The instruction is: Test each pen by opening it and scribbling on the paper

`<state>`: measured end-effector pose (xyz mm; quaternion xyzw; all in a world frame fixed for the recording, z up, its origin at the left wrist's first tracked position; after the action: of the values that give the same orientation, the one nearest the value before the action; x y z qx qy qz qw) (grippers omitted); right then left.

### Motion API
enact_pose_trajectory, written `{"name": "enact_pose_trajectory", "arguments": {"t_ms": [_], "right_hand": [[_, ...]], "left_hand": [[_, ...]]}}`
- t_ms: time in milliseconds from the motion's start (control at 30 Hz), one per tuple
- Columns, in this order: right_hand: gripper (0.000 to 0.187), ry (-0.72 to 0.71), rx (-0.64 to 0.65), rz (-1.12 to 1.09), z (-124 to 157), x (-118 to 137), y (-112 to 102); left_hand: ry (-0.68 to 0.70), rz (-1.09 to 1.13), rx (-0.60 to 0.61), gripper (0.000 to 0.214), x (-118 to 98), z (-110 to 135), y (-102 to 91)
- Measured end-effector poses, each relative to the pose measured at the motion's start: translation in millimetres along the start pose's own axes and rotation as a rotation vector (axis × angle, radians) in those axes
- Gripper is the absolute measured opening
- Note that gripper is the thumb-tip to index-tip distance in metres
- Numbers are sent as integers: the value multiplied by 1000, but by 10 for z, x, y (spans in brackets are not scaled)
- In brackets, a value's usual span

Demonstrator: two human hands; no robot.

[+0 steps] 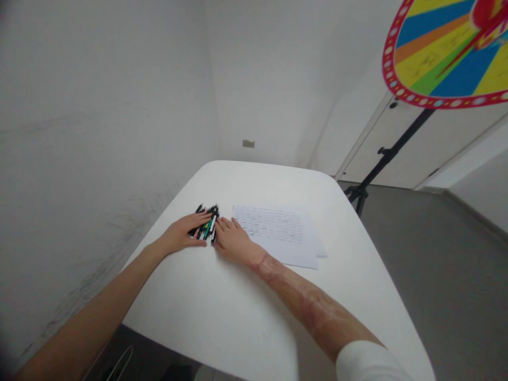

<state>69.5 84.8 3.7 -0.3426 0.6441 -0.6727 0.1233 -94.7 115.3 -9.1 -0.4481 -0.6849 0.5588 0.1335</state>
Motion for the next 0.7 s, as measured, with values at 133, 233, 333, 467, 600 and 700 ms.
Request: {"name": "enact_pose_trajectory", "arguments": {"t_ms": [133,233,333,467,600,700], "right_hand": [[76,8,-40,-4,-26,8,8],[70,37,-62,-10,-85,-16,29],[70,75,-81,-21,-147,-43,22],[71,125,-108,-18,-178,-65,6],[77,122,-120,-4,-160,-63,45],[82,128,-121,1,-138,-86,80]], "left_hand": [[-9,-18,-44,82,88,-9,-19],[18,-28,-58,80,93,-21,-22],[42,-59,-52,73,42,-44,-37],[33,-135,-32,65,-83,-71,-88],[73,-168,53,66,-227,-85,-31],[51,-197,96,70,-241,-79,44]]}}
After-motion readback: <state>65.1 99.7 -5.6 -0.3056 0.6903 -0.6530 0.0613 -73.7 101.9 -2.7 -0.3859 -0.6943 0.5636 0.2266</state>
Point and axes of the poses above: each hand's wrist, its own z-axis away from the middle knuckle, its own y-axis out of the palm, x = y × z, the point moved 9 cm from there along -z, towards the middle knuckle, and after that the axes turned 10 degrees about y, right-handed, at the moved point
